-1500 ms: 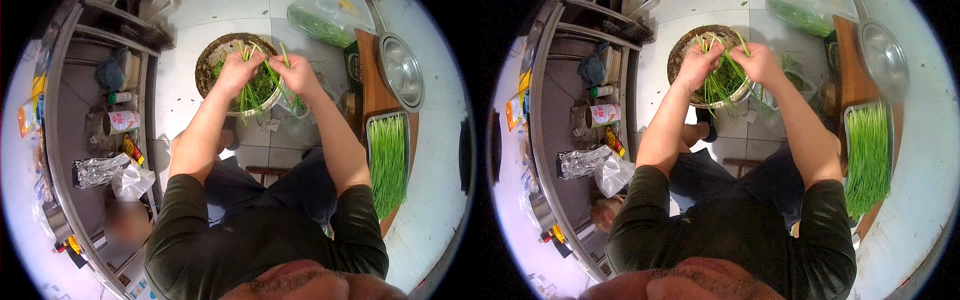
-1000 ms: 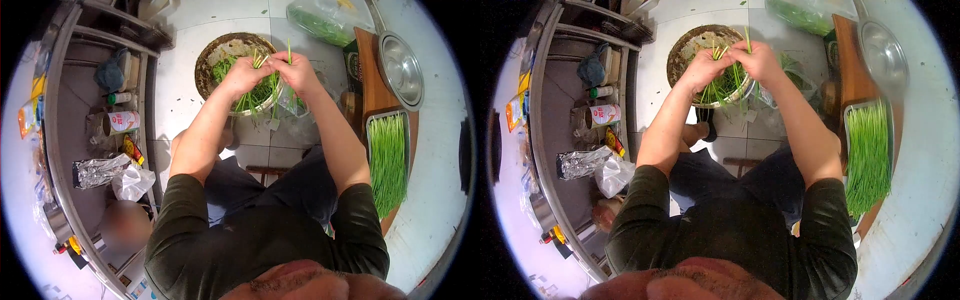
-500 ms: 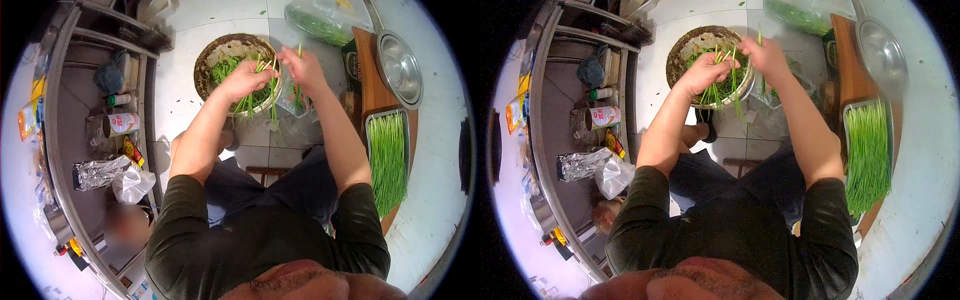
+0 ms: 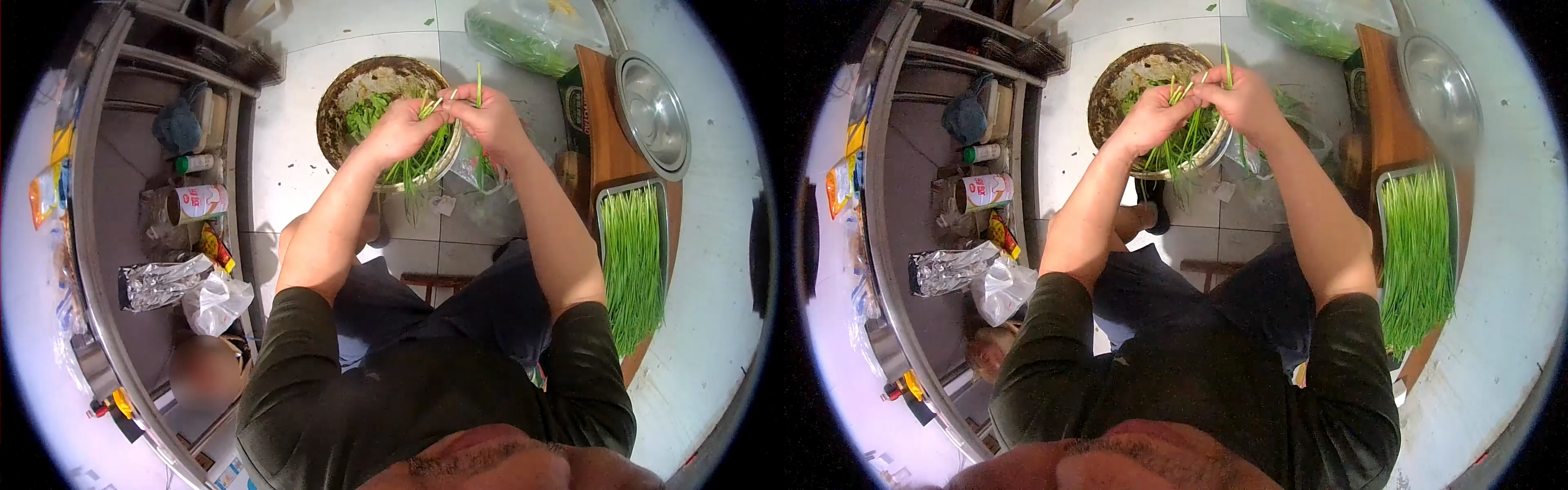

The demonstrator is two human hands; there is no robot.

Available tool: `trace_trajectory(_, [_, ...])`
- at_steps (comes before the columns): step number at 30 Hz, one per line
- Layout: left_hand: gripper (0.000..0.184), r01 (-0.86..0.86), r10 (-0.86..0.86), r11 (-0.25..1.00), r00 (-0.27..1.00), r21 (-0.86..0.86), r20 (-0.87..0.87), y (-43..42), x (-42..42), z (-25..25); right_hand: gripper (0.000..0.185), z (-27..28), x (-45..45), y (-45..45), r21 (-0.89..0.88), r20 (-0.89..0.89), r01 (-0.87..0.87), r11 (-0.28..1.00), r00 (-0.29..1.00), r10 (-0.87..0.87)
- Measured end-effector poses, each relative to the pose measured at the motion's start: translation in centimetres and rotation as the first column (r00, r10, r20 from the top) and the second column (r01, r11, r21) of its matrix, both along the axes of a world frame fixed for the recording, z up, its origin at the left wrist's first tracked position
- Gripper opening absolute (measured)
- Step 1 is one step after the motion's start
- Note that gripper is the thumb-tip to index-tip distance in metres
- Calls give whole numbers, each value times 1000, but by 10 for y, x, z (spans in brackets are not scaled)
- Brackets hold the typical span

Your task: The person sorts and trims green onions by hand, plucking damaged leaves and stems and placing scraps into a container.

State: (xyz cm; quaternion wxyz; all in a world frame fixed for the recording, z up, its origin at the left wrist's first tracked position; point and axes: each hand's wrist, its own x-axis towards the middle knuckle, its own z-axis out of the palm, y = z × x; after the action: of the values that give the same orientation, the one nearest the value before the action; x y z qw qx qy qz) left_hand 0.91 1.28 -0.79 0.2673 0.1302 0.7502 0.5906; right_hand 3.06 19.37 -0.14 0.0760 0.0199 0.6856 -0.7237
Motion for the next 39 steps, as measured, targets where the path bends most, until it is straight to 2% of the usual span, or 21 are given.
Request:
trace_trajectory(3, [22,9,-11,1000,994,-25,-112,2,2,1,30,6,-3,3,107,115,46,993,992,-59])
trace_trajectory(6, [22,-25,25,1000,999,-6,-48,4,3,10,24,7,-6,3,47,82,200,979,976,-203])
trace_trajectory(9, [23,-13,10,999,997,-39,-79,0,2,0,22,7,-12,19,-193,143,365,911,929,-342])
trace_trajectory(12, [23,-117,113,993,987,30,110,-3,-2,-4,17,1,-11,18,-41,256,294,955,927,-274])
trace_trajectory(13, [27,-181,180,983,976,-4,120,-5,-3,0,16,0,-9,15,-9,219,202,979,956,-195])
trace_trajectory(15, [30,-281,271,955,957,93,106,1,-4,0,14,0,-4,4,65,154,9,998,988,-19])
trace_trajectory(16, [32,-332,320,932,942,141,103,3,-4,0,16,-4,-4,2,54,143,-15,998,990,8])
trace_trajectory(17, [37,-333,332,940,943,72,29,3,-7,-6,19,-9,-3,-1,44,131,-40,998,991,34])
trace_trajectory(18, [37,-346,348,934,937,93,-9,4,-5,-6,22,-13,-2,-3,34,121,-64,997,991,59])
trace_trajectory(19, [36,-357,364,927,930,115,-47,6,-3,-6,22,-15,-1,-5,-52,131,-72,996,988,78])
trace_trajectory(20, [36,-366,380,920,921,138,-85,7,-3,-5,22,-18,0,-6,39,50,-88,995,995,86])
trace_trajectory(22, [28,-342,357,926,931,159,-81,6,-3,-3,23,-22,2,-7,219,-107,-94,971,987,120])
trace_trajectory(26, [15,-258,284,926,957,275,-58,11,1,8,17,-20,0,-8,325,-28,-210,922,972,232])
trace_trajectory(28, [15,-235,246,932,969,276,-6,7,-3,-2,16,-17,2,-8,400,-31,-248,882,958,284])
trace_trajectory(31, [14,-216,200,924,976,314,83,6,-1,5,13,-15,2,-8,216,75,-343,914,939,335])
trace_trajectory(34, [12,-243,222,900,970,362,100,6,0,9,15,-14,6,-9,8,-55,-298,955,953,298])
trace_trajectory(35, [11,-259,242,889,966,378,92,5,0,10,17,-16,4,-8,29,-84,-211,977,973,213])
trace_trajectory(37, [11,-321,310,903,947,287,82,4,-3,8,21,-20,-3,-3,60,-145,-31,998,989,40])
trace_trajectory(38, [11,-350,342,905,937,241,75,3,-3,7,23,-21,-7,2,107,-56,-16,994,998,22])
trace_trajectory(39, [10,-367,353,892,930,265,99,4,-4,8,24,-18,-10,7,154,31,-4,988,1000,-1])
